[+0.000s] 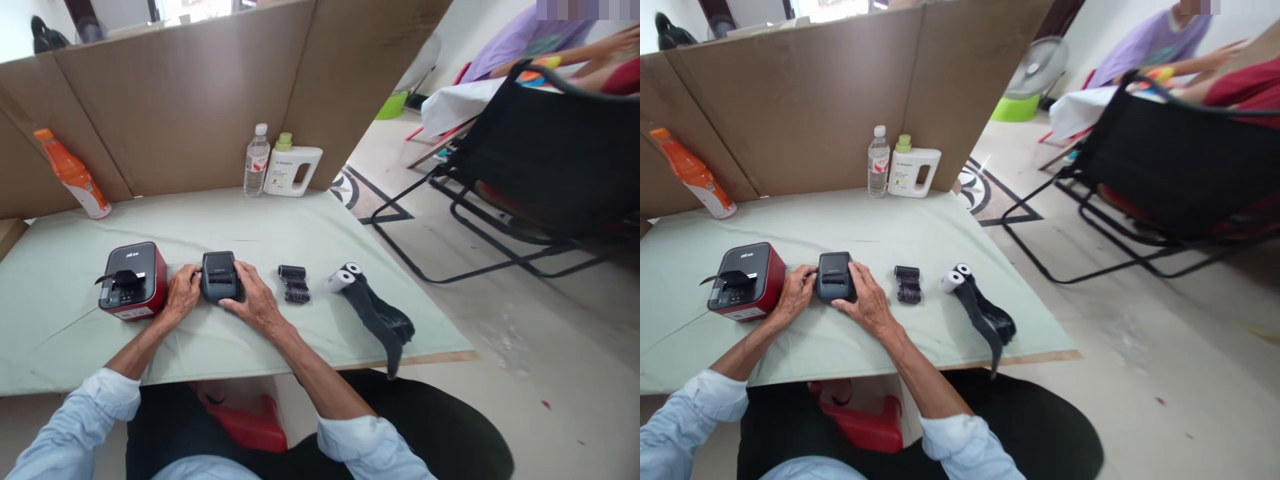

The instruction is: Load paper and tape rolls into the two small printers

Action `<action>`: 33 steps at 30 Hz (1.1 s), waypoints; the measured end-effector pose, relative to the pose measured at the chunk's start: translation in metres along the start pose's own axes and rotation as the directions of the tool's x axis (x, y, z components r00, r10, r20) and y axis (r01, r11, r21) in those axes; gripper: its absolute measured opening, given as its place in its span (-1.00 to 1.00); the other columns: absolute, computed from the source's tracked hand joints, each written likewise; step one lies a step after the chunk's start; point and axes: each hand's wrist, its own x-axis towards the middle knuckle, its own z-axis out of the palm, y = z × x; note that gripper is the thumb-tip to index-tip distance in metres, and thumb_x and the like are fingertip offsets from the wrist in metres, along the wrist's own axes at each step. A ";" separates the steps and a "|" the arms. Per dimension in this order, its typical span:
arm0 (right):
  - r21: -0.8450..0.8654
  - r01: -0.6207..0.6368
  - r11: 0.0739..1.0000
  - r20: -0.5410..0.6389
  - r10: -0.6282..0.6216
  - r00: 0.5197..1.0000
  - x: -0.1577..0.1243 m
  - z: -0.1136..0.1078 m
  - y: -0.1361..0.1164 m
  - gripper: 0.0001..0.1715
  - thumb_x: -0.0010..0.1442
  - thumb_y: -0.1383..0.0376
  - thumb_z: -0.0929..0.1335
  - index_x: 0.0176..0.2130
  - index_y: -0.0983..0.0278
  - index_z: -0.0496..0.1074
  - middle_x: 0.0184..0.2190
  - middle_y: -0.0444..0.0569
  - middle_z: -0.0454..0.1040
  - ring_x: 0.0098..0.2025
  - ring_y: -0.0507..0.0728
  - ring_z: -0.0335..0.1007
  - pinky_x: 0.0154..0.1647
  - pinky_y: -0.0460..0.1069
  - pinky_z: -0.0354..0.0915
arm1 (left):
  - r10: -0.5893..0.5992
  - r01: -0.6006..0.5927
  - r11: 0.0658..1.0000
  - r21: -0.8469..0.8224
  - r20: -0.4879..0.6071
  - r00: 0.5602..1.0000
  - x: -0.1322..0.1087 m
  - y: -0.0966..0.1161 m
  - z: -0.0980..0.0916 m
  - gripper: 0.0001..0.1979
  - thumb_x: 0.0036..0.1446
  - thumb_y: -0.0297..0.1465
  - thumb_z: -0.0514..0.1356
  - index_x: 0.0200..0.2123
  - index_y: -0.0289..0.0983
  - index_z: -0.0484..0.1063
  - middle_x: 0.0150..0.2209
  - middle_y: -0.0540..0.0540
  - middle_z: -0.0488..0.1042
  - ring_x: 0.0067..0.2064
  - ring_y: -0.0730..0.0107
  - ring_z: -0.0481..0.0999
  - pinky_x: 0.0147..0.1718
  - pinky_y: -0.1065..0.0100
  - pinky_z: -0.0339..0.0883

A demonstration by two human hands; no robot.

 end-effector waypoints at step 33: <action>0.010 -0.053 0.999 0.026 0.052 0.998 0.002 -0.001 -0.002 0.23 0.14 0.11 0.57 0.53 0.13 -0.06 0.42 0.21 0.20 0.44 0.40 0.20 0.39 0.32 0.32 | -0.360 0.409 0.742 -0.531 0.200 0.911 0.028 0.008 0.006 -0.45 0.06 -0.55 0.23 0.16 -0.29 0.52 0.18 -0.26 0.57 -0.59 0.70 0.32 -0.73 0.59 0.18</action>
